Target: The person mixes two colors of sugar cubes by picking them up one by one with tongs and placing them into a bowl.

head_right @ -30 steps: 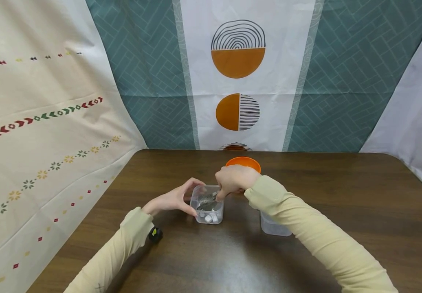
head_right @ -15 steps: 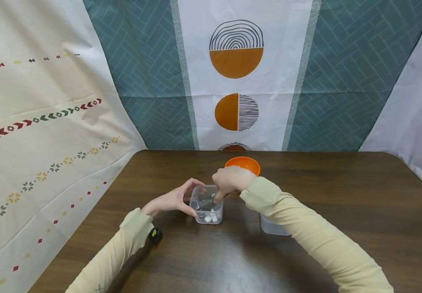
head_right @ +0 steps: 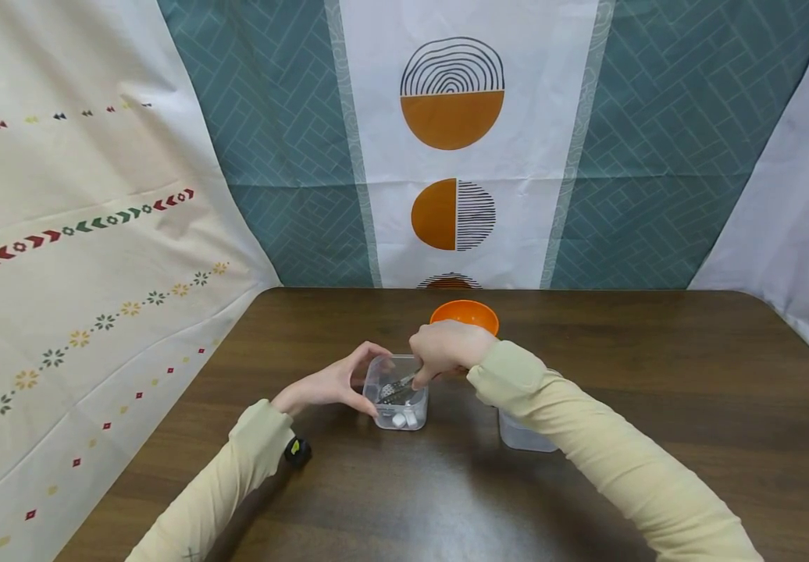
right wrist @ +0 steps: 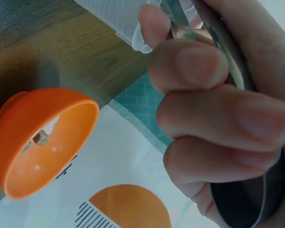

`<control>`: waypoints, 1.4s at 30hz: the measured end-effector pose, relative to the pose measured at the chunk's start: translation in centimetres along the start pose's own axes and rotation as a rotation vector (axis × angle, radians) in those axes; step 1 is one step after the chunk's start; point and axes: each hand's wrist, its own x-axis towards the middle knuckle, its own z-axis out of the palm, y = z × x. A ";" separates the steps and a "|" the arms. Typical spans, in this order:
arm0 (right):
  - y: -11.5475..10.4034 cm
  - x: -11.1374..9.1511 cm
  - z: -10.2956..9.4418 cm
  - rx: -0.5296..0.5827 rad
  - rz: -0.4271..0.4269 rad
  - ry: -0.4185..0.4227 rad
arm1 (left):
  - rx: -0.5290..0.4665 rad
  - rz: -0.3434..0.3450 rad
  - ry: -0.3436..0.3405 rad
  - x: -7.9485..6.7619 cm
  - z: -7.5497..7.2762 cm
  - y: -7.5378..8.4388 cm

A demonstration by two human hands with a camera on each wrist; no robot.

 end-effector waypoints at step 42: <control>6.4 -7.6 -3.5 0.206 -0.027 0.238 | 0.013 0.052 0.002 0.1 0.2 -0.3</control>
